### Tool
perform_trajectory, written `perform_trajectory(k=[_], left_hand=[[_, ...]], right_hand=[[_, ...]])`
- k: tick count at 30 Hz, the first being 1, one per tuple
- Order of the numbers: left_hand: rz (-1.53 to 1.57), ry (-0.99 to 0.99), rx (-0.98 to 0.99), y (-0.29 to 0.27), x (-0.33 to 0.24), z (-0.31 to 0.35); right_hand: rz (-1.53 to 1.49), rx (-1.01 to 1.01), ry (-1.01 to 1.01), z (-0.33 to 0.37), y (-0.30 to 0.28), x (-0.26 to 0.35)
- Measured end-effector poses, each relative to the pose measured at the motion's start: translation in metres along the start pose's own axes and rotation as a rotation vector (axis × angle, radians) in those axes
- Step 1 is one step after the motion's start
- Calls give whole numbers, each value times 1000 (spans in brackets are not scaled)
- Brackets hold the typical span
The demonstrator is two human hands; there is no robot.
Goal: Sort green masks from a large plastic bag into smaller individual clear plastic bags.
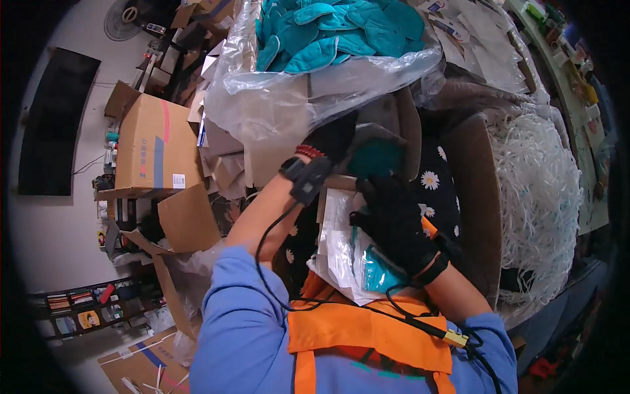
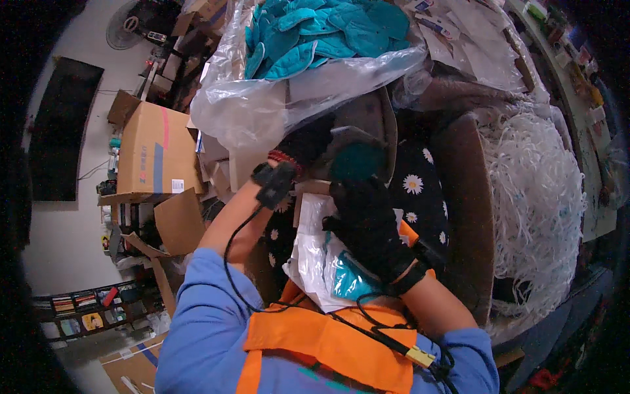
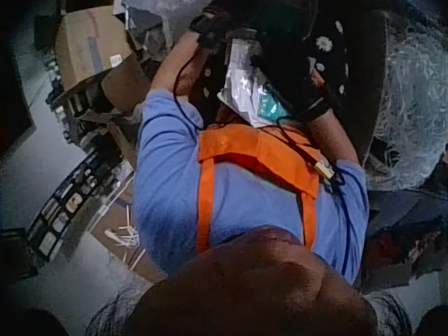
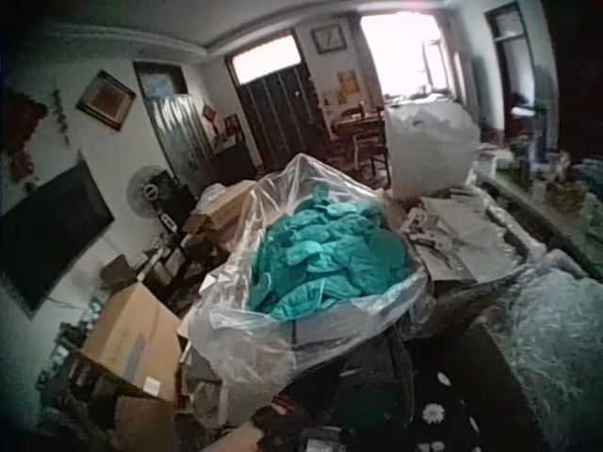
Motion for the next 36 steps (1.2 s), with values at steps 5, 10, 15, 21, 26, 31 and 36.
perform_trajectory(k=[5, 10, 15, 21, 26, 31, 36], left_hand=[[27, 19, 201, -57, -22, 13], [125, 1, -89, -93, -48, 22], [478, -279, -76, -105, -31, 24], [572, -343, -79, -88, -39, 32], [225, -151, -217, -60, -50, 33], [-126, 97, -111, -41, -45, 31], [-155, -301, 141, -5, -16, 15]], right_hand=[[-255, -157, 111, -25, -21, -7], [119, -339, -154, -75, 3, -26], [-18, -24, -2, -89, 1, -25], [-80, -111, -100, -85, 17, -32], [51, -128, -127, -78, 19, -30], [124, -138, -402, -63, 13, -15], [-48, 17, -416, -44, 6, -3]])
Point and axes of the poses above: each hand's wrist, its own z-axis away from the middle knuckle, its own y-axis out of the palm, x = y × z, the point moved 3 cm from there along -z, towards the middle knuckle, and after that the axes turned 7 degrees about -x, right-handed, at the moved point
